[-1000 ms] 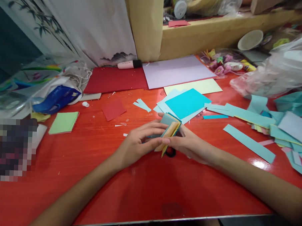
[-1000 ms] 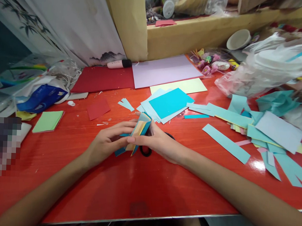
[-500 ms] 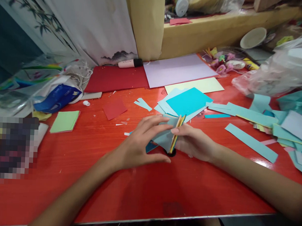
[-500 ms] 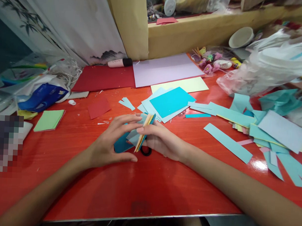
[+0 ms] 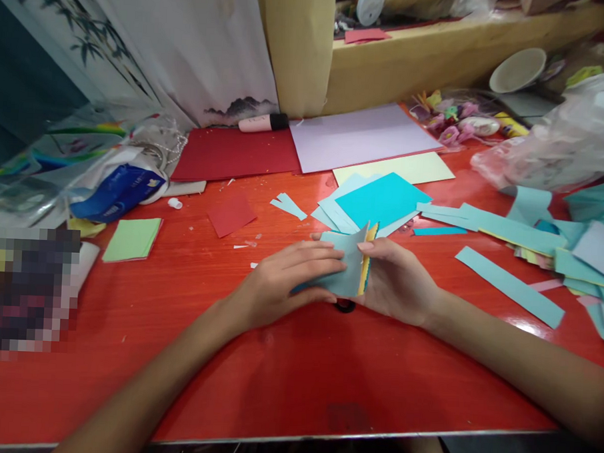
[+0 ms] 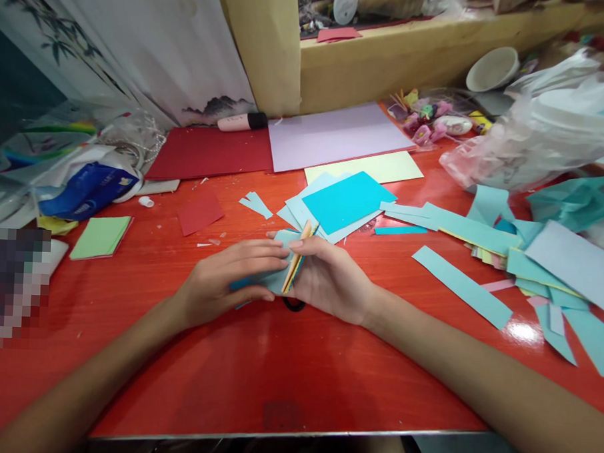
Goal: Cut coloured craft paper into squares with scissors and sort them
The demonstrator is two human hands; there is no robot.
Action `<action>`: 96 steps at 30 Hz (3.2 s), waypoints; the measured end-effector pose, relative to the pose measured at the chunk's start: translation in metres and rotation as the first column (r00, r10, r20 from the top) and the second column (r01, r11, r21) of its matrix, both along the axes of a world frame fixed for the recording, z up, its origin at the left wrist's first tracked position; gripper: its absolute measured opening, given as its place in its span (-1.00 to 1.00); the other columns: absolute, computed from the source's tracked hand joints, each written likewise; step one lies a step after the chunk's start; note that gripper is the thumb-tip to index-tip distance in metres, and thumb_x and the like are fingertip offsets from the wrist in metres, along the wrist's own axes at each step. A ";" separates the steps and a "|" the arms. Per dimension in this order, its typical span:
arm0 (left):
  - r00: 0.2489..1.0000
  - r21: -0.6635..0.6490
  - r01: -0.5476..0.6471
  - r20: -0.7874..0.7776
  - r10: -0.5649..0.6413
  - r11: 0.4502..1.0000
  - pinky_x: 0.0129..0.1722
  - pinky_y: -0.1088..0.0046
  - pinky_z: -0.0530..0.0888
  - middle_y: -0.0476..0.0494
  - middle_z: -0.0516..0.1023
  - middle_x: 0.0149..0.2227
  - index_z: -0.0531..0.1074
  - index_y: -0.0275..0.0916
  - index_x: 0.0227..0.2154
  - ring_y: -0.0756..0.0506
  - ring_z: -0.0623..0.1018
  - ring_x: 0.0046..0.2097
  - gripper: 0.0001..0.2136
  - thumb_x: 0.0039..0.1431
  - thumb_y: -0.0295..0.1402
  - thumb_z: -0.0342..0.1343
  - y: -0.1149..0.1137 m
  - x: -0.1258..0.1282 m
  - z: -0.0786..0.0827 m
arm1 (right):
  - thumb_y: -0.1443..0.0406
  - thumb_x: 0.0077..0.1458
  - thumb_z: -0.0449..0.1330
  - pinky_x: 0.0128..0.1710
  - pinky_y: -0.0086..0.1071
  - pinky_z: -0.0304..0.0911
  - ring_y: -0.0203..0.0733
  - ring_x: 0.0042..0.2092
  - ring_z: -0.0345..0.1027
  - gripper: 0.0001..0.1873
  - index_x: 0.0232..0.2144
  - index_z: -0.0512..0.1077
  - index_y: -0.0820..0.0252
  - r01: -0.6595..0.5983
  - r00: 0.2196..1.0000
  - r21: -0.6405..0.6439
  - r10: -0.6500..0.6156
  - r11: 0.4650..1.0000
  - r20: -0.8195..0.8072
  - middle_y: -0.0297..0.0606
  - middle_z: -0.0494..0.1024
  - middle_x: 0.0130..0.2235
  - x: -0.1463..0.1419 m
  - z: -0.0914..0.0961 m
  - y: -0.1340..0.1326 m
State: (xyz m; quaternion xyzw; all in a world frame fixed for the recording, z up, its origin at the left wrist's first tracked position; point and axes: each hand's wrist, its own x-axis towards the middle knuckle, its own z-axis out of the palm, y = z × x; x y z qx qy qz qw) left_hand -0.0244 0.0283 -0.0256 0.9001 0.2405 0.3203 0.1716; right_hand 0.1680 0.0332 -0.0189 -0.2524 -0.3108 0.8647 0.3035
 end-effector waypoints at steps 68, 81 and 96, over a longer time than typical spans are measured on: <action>0.669 -0.364 -0.526 0.381 0.638 0.769 -0.14 0.35 0.51 -0.07 0.54 -0.09 0.40 -0.16 -0.06 -0.09 0.54 -0.11 -0.74 0.19 -0.30 0.03 0.020 -0.027 0.010 | 0.19 0.08 0.09 0.06 0.00 0.20 0.02 0.01 0.36 -0.67 -0.13 0.35 0.25 0.026 0.988 -0.131 -0.046 0.991 -0.148 -0.09 0.51 -0.08 -0.003 -0.006 -0.002; 0.360 0.376 -0.798 -0.331 0.872 0.472 0.02 0.18 0.37 -0.27 0.37 0.11 0.24 -0.28 0.14 -0.23 0.40 0.10 -0.56 0.22 -0.55 -0.26 0.079 -0.143 -0.023 | 0.17 0.14 0.02 0.05 -0.08 0.25 0.00 0.04 0.34 -0.64 -0.08 0.30 0.27 0.010 0.989 -0.089 -0.023 0.996 -0.147 -0.06 0.49 -0.06 -0.003 -0.007 -0.003; 0.538 0.313 -0.733 -0.275 0.797 0.604 0.09 0.17 0.28 -0.25 0.43 0.04 0.41 -0.33 -0.07 -0.18 0.37 0.09 -0.56 0.01 -0.63 -0.19 0.086 -0.152 -0.033 | 0.11 0.12 0.02 0.09 0.03 0.16 0.04 0.08 0.30 -0.56 0.00 0.23 0.21 0.015 0.996 -0.066 -0.021 0.998 -0.089 -0.06 0.45 0.00 -0.001 -0.007 -0.003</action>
